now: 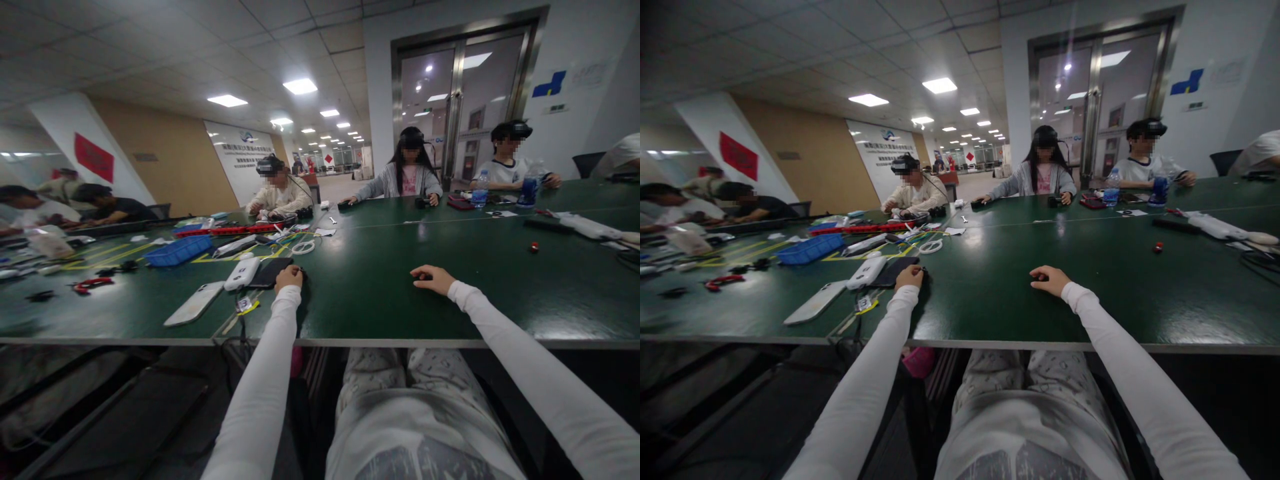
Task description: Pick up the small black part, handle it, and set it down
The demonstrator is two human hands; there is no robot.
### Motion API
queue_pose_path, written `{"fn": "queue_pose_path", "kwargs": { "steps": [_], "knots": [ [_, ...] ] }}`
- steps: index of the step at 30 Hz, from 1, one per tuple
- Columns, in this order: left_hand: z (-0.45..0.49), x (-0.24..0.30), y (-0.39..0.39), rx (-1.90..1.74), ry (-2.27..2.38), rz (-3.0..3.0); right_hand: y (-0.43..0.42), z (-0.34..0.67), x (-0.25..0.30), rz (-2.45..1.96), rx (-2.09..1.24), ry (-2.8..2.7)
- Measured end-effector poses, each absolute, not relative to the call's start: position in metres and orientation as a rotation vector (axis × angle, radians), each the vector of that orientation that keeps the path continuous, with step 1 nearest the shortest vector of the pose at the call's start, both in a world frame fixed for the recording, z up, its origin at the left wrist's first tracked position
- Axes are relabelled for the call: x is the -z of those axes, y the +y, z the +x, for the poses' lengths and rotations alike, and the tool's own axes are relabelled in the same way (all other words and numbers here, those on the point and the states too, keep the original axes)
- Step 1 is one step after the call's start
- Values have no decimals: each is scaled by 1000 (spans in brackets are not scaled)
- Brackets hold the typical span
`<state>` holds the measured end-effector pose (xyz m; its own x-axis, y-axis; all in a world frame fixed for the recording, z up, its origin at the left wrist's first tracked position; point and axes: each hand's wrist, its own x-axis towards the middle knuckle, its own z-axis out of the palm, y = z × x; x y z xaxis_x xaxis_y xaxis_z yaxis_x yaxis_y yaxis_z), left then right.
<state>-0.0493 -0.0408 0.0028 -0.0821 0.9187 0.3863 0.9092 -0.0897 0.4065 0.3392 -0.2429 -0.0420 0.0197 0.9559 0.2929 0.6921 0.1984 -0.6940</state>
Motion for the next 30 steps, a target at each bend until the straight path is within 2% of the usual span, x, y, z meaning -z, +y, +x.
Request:
{"fn": "queue_pose_path", "kwargs": {
  "steps": [17,23,30],
  "knots": [
    [-50,2,-37,-924,2054,2169,-243,340,41,-1566,-430,-1739],
    [-14,11,-46,-928,1717,2389,-242,340,42,-1552,-441,-1718],
    [91,21,-93,-877,1149,2588,-243,338,36,-1526,-470,-1706]
  ]
}}
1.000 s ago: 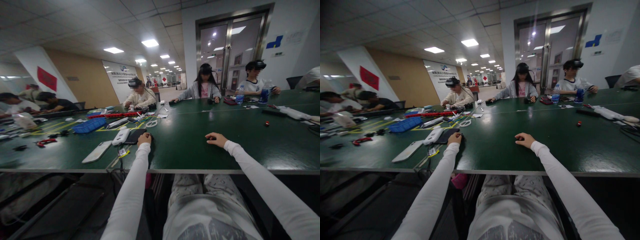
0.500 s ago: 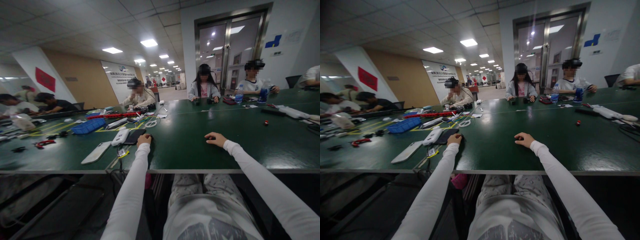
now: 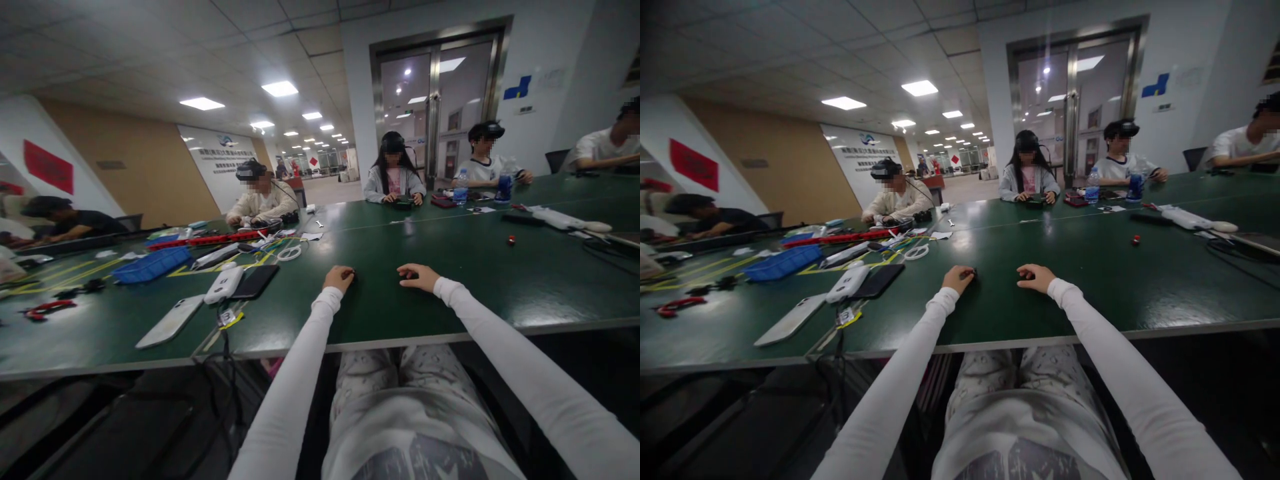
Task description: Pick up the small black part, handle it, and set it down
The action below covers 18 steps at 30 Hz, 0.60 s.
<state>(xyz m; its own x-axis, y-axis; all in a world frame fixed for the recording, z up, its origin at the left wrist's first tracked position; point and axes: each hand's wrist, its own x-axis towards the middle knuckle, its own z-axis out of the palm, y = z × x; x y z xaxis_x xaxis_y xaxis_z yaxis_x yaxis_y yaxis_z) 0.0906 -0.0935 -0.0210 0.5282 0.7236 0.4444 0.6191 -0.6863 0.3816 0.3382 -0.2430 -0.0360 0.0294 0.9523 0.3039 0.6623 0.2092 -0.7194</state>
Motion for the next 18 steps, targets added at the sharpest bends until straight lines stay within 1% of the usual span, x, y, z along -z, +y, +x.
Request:
{"fn": "queue_pose_path", "kwargs": {
  "steps": [4,8,12,18],
  "knots": [
    [145,24,-127,-826,857,2661,-242,338,34,-1538,-469,-1705],
    [175,24,-147,-834,745,2640,-240,339,33,-1539,-457,-1722],
    [184,23,-150,-846,668,2617,-240,338,31,-1529,-439,-1705],
    [184,23,-148,-870,676,2594,-239,339,31,-1514,-437,-1703]
  ]
}}
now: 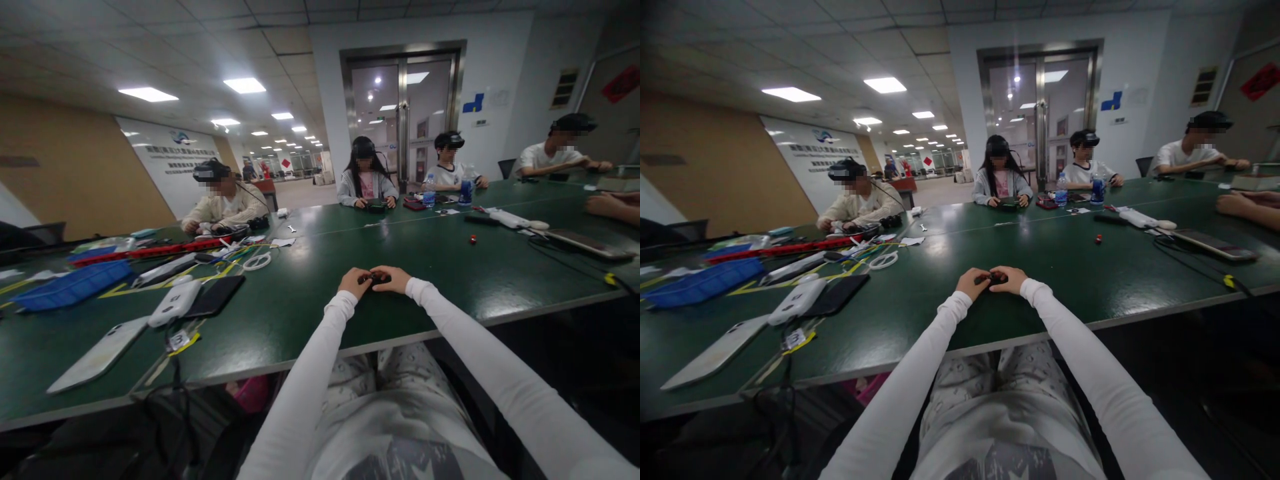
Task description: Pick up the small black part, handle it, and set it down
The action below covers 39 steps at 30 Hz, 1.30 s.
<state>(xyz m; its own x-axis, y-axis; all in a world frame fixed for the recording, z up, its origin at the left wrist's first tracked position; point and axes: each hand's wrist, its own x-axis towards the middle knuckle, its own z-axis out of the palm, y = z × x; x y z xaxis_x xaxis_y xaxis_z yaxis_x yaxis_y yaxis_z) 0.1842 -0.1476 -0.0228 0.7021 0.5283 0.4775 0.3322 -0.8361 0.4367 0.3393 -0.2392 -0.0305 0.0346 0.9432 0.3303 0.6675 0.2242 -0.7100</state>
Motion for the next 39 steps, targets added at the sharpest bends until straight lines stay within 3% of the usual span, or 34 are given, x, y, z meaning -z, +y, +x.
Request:
{"fn": "queue_pose_path", "kwargs": {
  "steps": [11,27,39],
  "knots": [
    [181,22,-144,-1012,747,2283,-241,338,28,-1537,-446,-1706],
    [153,16,-98,-1405,988,938,-242,340,27,-1545,-512,-1681],
    [177,25,-139,-797,498,2069,-231,342,38,-1424,-603,-1506]
  ]
}}
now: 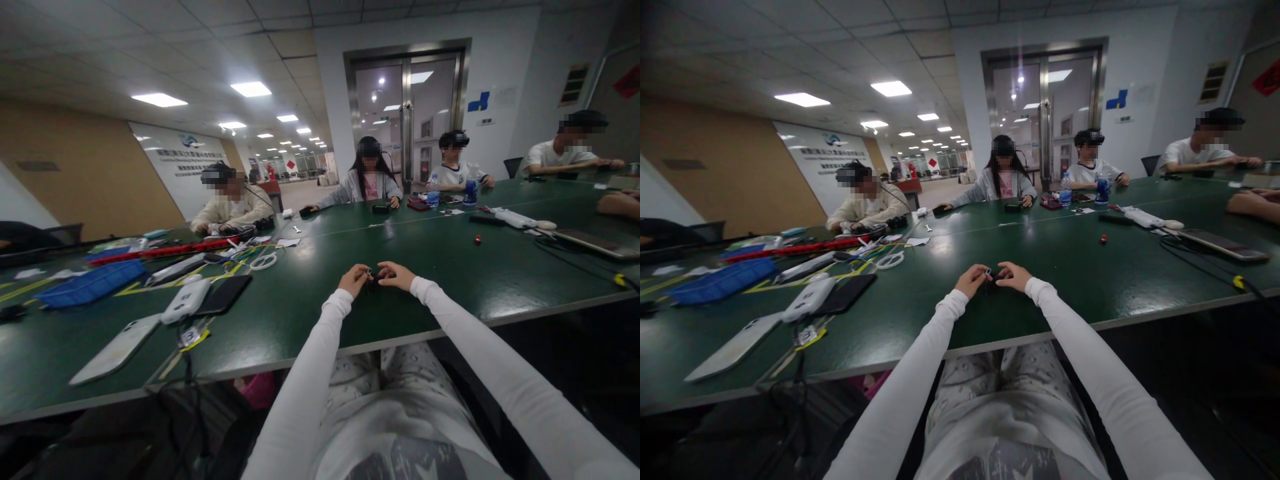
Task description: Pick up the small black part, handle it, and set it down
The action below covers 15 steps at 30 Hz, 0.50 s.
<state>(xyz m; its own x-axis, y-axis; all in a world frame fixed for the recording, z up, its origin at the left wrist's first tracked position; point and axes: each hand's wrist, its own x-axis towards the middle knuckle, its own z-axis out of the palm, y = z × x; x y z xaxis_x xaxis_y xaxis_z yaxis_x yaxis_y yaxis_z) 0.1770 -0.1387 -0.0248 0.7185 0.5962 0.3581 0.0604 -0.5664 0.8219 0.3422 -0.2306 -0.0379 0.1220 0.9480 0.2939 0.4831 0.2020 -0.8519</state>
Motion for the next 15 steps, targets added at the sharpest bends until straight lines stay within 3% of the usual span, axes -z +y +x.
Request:
{"fn": "queue_pose_path", "kwargs": {
  "steps": [7,15],
  "knots": [
    [155,18,-121,-937,755,2203,-233,341,37,-1460,-579,-1496],
    [30,8,-43,-1085,1679,2199,-233,344,42,-1477,-566,-1551]
  ]
}}
